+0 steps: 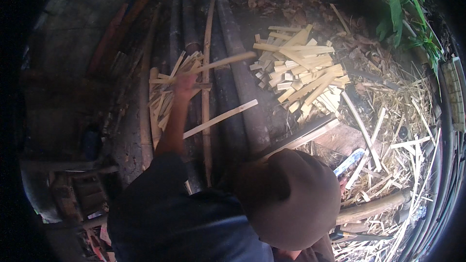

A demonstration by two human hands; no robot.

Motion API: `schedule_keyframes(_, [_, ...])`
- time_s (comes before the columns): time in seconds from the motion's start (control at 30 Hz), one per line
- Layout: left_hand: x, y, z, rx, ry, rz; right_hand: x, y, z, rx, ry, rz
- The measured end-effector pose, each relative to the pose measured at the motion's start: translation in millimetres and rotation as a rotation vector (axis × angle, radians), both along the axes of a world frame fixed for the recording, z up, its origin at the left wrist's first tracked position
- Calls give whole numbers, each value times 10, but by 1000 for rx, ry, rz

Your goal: The person sits on the ground and uses a machete to split bamboo strips into smaller pieces. They repeatedly pick up bamboo pieces, position them, and strike with the machete to produce thin slats that accumulate on the ground.

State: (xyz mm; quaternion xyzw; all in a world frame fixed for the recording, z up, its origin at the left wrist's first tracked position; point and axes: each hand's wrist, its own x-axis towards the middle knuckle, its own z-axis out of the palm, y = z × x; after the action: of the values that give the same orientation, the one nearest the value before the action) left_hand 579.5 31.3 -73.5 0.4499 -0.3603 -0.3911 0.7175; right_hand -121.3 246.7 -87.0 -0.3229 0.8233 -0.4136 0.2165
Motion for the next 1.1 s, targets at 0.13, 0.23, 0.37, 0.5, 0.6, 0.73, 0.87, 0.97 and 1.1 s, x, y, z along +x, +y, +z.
schedule_keyframes(0.13, [1031,568,-79,102,-490,328,-107,54,-53,10,20,-45])
schedule_keyframes(0.23, [1001,980,-26,536,-1000,632,-144,107,-66,16,57,-56])
schedule_keyframes(0.37, [894,1217,205,1235,-1458,695,-147,174,-72,18,77,-59])
schedule_keyframes(0.5, [629,1088,226,1375,-1356,476,-137,252,-93,29,103,-69])
schedule_keyframes(0.6, [446,719,95,1642,-1517,258,-120,306,-106,39,132,-87])
schedule_keyframes(0.73, [1119,970,-199,1151,-2194,1010,73,170,-155,11,67,-13])
schedule_keyframes(0.87, [-992,-323,-33,163,-1690,786,-183,97,-337,57,242,-96])
schedule_keyframes(0.97, [-2315,-363,438,94,-1151,306,-372,-129,-265,30,381,-60])
schedule_keyframes(1.1, [-3422,-204,188,120,-995,-391,-671,-500,69,66,461,-88])
